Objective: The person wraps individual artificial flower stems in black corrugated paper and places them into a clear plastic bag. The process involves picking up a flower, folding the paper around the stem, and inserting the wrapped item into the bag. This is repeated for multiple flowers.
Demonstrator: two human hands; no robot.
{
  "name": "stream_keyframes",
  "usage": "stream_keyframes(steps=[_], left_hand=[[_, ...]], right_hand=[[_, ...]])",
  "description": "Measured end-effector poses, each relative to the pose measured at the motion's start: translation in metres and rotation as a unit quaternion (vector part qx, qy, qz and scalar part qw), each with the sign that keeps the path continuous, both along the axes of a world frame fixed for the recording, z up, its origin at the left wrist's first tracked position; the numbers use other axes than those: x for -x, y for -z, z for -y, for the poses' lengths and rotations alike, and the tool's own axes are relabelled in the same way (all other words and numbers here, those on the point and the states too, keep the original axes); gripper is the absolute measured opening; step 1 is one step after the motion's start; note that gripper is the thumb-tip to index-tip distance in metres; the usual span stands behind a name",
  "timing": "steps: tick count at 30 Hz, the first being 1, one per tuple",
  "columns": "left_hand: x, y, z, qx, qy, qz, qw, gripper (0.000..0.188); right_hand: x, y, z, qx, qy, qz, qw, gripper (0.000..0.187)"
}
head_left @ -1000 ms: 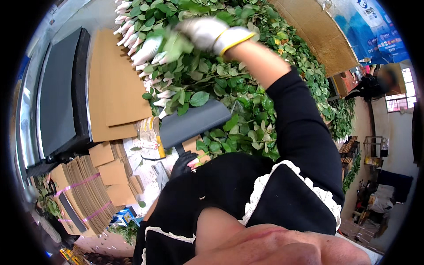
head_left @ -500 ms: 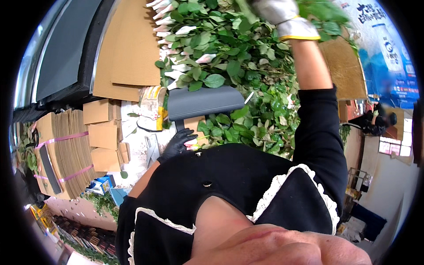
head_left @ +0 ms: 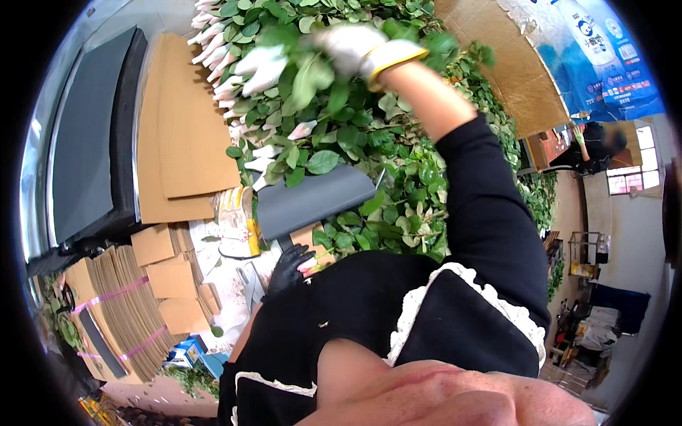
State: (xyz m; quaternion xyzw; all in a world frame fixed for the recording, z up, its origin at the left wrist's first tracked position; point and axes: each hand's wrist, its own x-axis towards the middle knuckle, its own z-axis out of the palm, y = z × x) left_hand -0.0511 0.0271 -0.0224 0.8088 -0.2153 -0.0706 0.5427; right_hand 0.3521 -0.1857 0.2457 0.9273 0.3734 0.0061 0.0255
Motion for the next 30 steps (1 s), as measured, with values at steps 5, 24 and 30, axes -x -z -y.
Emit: stream_keyframes(steps=[5,24,30], left_hand=[[-0.006,-0.011,0.000,0.058,0.017,0.012,0.998,0.058],[-0.040,-0.194,-0.008,0.182,-0.426,0.154,0.873,0.041],[-0.023,-0.207,-0.007,0.356,-0.406,0.173,0.824,0.041]], right_hand=[[0.047,-0.166,0.099,-0.050,0.069,0.344,0.935,0.028],[0.228,0.039,-0.020,-0.118,-0.198,0.100,0.968,0.040],[0.218,0.037,-0.036,-0.140,-0.237,0.069,0.959,0.041]])
